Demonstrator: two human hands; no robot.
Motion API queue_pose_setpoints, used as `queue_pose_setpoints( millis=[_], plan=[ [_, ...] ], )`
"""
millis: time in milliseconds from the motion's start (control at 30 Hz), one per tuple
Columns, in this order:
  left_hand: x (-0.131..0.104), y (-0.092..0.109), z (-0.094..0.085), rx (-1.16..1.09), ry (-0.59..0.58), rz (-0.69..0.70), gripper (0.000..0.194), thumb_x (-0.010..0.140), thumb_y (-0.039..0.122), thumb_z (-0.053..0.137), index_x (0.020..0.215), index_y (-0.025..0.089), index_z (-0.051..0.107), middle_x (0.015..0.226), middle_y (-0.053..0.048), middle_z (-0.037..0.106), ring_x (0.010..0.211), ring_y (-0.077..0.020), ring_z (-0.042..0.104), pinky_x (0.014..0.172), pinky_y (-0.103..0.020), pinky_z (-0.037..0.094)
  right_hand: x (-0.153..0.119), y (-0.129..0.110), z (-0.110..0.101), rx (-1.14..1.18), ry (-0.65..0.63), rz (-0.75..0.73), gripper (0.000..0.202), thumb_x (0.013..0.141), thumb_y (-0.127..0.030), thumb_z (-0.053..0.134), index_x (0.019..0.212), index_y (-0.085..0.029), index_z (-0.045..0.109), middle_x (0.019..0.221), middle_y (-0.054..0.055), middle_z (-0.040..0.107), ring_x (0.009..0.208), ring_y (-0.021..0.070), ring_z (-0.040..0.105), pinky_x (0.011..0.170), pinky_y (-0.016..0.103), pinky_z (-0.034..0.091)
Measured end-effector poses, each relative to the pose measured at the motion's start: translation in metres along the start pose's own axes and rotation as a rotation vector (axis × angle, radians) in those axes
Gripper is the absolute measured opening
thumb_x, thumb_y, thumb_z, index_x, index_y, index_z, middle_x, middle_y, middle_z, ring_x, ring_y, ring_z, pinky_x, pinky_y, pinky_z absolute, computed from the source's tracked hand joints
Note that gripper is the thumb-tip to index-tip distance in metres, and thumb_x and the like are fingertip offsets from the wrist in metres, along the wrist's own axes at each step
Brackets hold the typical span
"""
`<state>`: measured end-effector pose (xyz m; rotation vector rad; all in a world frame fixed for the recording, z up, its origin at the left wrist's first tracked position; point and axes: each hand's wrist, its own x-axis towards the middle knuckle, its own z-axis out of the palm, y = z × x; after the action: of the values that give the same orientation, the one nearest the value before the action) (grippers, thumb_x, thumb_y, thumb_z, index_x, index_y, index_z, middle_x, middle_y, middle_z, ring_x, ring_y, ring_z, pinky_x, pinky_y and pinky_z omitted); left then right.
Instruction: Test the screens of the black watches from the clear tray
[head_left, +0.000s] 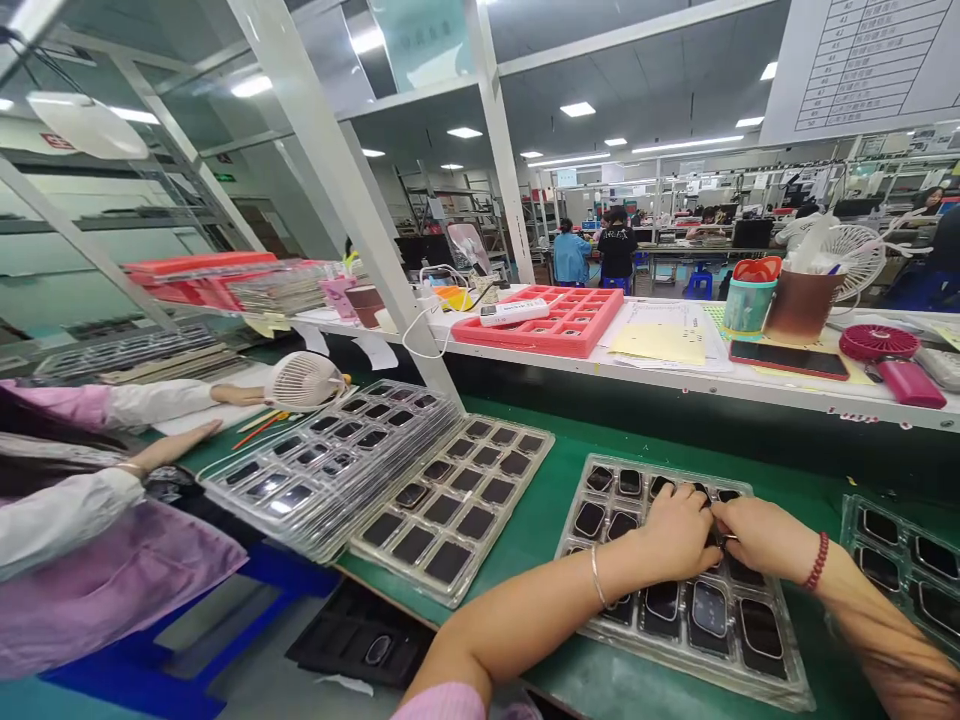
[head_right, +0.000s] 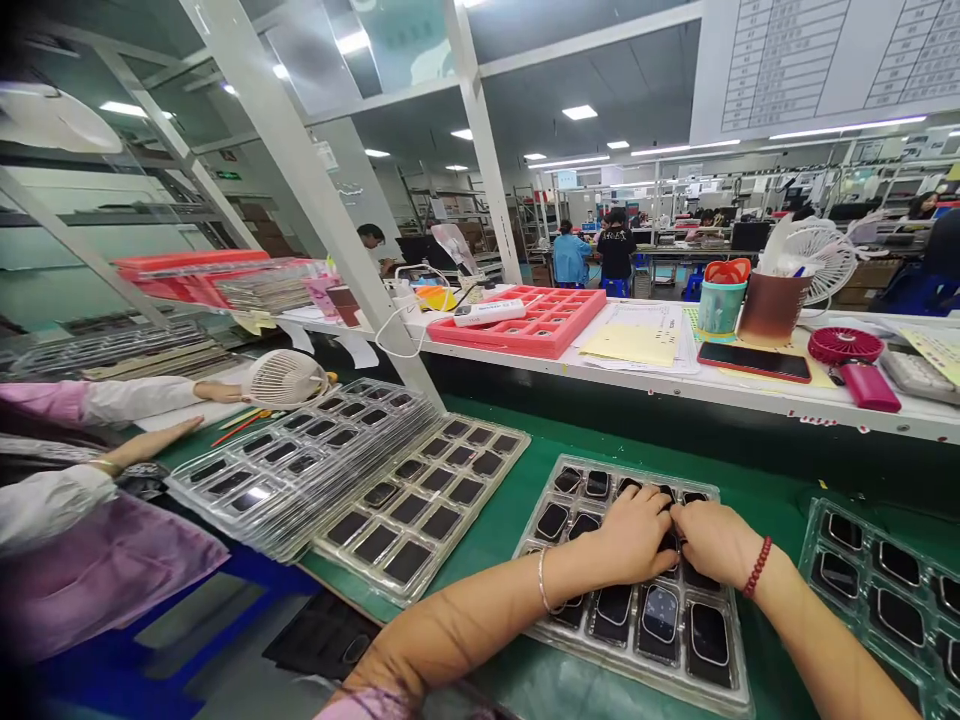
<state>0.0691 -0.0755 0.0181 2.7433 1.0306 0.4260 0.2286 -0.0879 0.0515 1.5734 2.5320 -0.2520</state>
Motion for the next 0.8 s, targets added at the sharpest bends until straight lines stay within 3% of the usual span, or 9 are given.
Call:
queue_pose_setpoints(
  millis=[133,267,400,500,600,733,800],
  plan=[
    [-0.006,-0.014,0.004,-0.201,0.006,0.033,0.038,0.064,0.041,0.077,0.088,0.015,0.063,0.128,-0.017,0.052,0.121,-0.0366,0.044,0.099,-0.050,0.037,0.003,0.003,0.004,0.084,-0.058,-0.125,0.018,0.067,-0.006,0.053,0.079,-0.017,0.061,0.079,0.007,0.068,0.074,0.0245,0.063,0.056,0.028,0.031],
    [-0.005,-0.022,-0.003,-0.520,0.090,-0.113,0.017,0.073,0.026,0.067,0.087,0.017,0.061,0.095,-0.006,0.066,0.090,-0.0213,0.061,0.080,-0.031,0.047,0.005,0.015,0.001,0.225,-0.082,-0.214,0.017,0.070,-0.008,0.051,0.078,-0.019,0.061,0.077,0.003,0.066,0.071,0.0196,0.060,0.060,0.026,0.035],
    [0.001,-0.028,-0.006,-0.712,0.270,-0.291,0.013,0.075,0.024,0.063,0.086,0.016,0.061,0.080,-0.002,0.065,0.076,-0.0155,0.060,0.069,-0.024,0.045,0.005,0.026,-0.002,0.459,-0.117,-0.250,0.012,0.077,-0.014,0.051,0.083,-0.021,0.059,0.077,0.001,0.063,0.068,0.0161,0.057,0.059,0.023,0.040],
    [0.004,-0.036,-0.002,-0.801,0.218,-0.399,0.017,0.073,0.024,0.063,0.088,0.016,0.061,0.068,0.001,0.061,0.064,-0.0138,0.058,0.062,-0.024,0.045,0.001,0.029,0.011,0.741,-0.097,-0.216,0.013,0.087,-0.029,0.047,0.090,-0.021,0.056,0.077,0.001,0.059,0.062,0.0148,0.055,0.054,0.022,0.044],
    [0.004,-0.042,0.000,-0.836,0.109,-0.439,0.023,0.073,0.025,0.062,0.095,0.016,0.062,0.065,0.001,0.060,0.058,-0.0136,0.058,0.061,-0.024,0.046,-0.004,0.033,0.040,0.933,0.135,-0.137,0.025,0.089,-0.042,0.048,0.100,-0.021,0.057,0.083,0.003,0.059,0.066,0.0161,0.055,0.057,0.024,0.048],
    [0.002,-0.043,-0.002,-0.654,0.124,-0.351,0.025,0.073,0.029,0.063,0.095,0.018,0.064,0.086,-0.003,0.068,0.081,-0.0187,0.062,0.076,-0.029,0.048,-0.004,0.053,0.074,1.079,0.535,0.087,0.036,0.085,-0.048,0.055,0.107,-0.020,0.058,0.093,0.006,0.061,0.070,0.0175,0.057,0.065,0.028,0.052],
    [0.002,-0.042,-0.004,-0.601,0.125,-0.325,0.025,0.074,0.030,0.061,0.096,0.019,0.065,0.093,-0.004,0.068,0.087,-0.0199,0.061,0.079,-0.029,0.047,0.000,0.067,0.082,1.151,0.658,0.204,0.040,0.081,-0.051,0.059,0.106,-0.019,0.059,0.090,0.006,0.061,0.068,0.0171,0.058,0.062,0.028,0.051]
  ],
)
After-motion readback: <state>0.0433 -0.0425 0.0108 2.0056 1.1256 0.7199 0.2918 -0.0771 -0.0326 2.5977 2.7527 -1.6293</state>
